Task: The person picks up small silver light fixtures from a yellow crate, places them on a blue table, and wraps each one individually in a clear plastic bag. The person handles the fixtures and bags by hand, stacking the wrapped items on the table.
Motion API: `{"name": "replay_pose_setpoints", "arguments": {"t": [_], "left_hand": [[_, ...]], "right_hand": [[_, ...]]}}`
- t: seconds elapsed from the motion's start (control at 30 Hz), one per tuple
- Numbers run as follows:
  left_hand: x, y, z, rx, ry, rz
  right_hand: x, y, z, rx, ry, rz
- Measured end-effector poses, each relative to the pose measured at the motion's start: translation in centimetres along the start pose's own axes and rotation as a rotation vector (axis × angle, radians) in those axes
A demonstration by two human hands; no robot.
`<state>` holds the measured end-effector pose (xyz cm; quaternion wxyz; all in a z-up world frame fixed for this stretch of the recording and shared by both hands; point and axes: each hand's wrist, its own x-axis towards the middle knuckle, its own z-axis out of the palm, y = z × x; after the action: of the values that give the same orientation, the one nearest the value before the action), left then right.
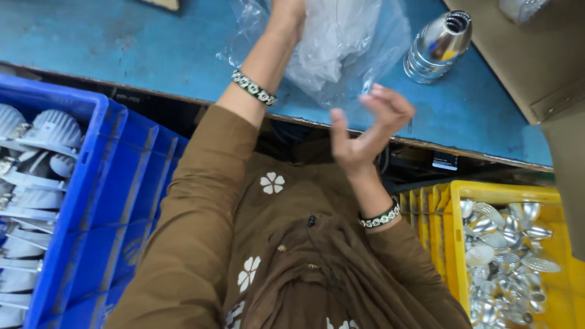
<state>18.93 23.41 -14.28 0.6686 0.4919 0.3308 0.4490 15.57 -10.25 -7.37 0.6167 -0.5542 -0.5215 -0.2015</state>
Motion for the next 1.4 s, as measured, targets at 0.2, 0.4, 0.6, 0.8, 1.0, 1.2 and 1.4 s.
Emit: {"name": "replay_pose_setpoints", "arguments": {"t": [0.2, 0.4, 0.6, 0.8, 1.0, 1.2, 1.4], "left_hand": [[-0.1, -0.2, 0.7, -0.079, 0.002, -0.004], [0.1, 0.7, -1.4, -0.134, 0.018, 0.008], [1.4, 0.3, -0.8, -0.227, 0.001, 0.044], [-1.2, 0.5, 0.8, -0.271, 0.085, 0.258], [-3.4, 5.5, 0.3, -0.2, 0.116, 0.22], [-6.9, 6.8, 0.2, -0.523, 0.036, 0.085], [-15.4, 9.6, -1.6, -0.733, -0.135, -0.124]], "right_hand": [[3.3, -1.9, 2.3, -0.351, -0.524, -0.249], [4.5, -0.2, 4.7, -0.519, -0.852, -0.058], [5.5, -2.2, 4.0, -0.432, -0.61, -0.007], [5.1, -2.7, 4.5, -0.459, -0.198, -0.443], [4.4, 0.1, 5.6, -0.408, -0.747, -0.212], [2.5, 2.5, 6.5, -0.528, -0.943, -0.324], [3.8, 6.7, 8.6, -0.634, -1.035, -0.201]]}}
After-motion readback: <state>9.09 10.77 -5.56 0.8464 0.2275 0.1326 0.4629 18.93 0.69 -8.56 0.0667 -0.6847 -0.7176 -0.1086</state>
